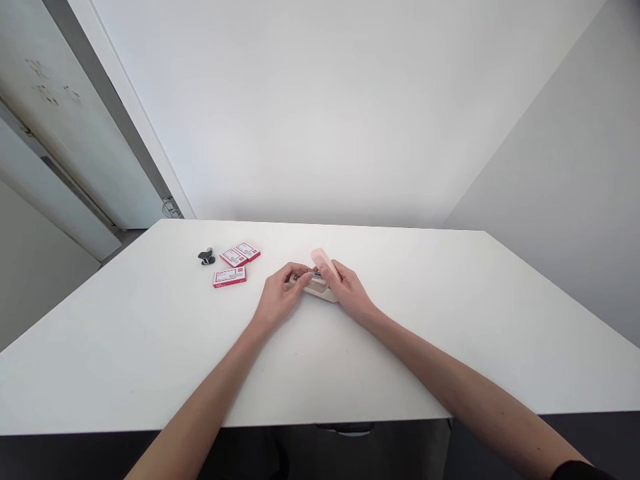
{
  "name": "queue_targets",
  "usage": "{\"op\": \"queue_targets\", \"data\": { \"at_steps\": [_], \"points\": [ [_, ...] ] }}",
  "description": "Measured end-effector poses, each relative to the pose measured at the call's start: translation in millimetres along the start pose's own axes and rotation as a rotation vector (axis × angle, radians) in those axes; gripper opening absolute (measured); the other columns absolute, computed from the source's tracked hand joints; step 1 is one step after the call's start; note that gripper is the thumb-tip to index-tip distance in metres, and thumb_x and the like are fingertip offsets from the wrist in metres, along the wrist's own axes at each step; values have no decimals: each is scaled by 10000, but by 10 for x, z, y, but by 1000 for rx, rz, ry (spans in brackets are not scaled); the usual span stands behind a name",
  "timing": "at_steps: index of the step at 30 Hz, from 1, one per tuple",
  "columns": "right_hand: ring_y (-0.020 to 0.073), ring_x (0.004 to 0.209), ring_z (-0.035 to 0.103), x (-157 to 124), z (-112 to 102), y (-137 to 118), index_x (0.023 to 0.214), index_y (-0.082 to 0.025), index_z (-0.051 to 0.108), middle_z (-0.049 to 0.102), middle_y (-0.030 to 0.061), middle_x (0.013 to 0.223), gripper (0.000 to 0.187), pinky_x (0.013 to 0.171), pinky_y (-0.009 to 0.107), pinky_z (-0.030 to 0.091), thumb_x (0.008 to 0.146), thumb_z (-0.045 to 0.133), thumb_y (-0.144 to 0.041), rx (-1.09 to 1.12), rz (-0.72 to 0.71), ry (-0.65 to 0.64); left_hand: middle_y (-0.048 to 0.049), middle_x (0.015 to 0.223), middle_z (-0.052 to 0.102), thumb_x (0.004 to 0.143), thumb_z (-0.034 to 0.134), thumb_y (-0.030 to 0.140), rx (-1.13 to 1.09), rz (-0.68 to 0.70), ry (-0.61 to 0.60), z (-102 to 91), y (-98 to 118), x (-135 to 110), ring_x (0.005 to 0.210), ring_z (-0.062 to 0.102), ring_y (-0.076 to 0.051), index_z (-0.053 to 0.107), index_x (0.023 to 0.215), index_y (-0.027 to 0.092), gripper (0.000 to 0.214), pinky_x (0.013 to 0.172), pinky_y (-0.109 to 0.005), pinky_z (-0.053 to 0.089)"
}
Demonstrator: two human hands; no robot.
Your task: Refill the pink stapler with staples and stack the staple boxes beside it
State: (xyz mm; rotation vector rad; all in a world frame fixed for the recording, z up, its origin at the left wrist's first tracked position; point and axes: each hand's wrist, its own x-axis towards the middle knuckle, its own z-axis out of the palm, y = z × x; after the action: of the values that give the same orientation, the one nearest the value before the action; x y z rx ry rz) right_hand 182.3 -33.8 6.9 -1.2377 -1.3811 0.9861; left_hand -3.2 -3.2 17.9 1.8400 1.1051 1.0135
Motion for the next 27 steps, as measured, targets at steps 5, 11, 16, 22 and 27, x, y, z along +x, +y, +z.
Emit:
{"op": "queue_targets", "data": {
  "at_steps": [5,11,16,22,27],
  "points": [
    [176,767,520,18,-35,3,1064,-248,709,638,16,926,534,711,309,433,966,546,-747,85,-24,-25,-53,1045,790,936,652,598,14,-20,-20,-1,-14,7,933,704,-231,739,1035,230,391,808,-339,548],
    [198,912,611,72,-61,47,1179,-290,717,671,61,1192,553,776,323,511,955,554,-769,252,-11,-60,-54,1076,803,903,720,545,-8,-27,-50,26,-51,22,987,739,-248,763,1008,240,326,885,-372,575],
    [265,1226,585,100,-76,66,1208,-304,720,630,74,1422,514,945,370,549,946,614,-733,352,-29,-95,-54,1071,804,872,763,539,7,-30,5,34,-33,12,967,742,-248,786,982,247,312,875,-379,582],
    [272,1296,592,122,-109,97,1310,-328,708,633,65,1445,522,1072,427,541,940,656,-694,502,30,-129,-31,1113,784,930,704,529,85,-8,-45,37,-47,-1,970,719,-227,799,1167,312,335,809,-349,562],
    [263,1253,608,183,-157,140,1254,-332,754,660,46,1345,445,1132,440,516,901,752,-604,649,40,-109,-48,1151,770,964,646,569,159,17,-82,35,-43,-9,994,711,-242,801,1168,295,376,798,-354,545]
  ]
}}
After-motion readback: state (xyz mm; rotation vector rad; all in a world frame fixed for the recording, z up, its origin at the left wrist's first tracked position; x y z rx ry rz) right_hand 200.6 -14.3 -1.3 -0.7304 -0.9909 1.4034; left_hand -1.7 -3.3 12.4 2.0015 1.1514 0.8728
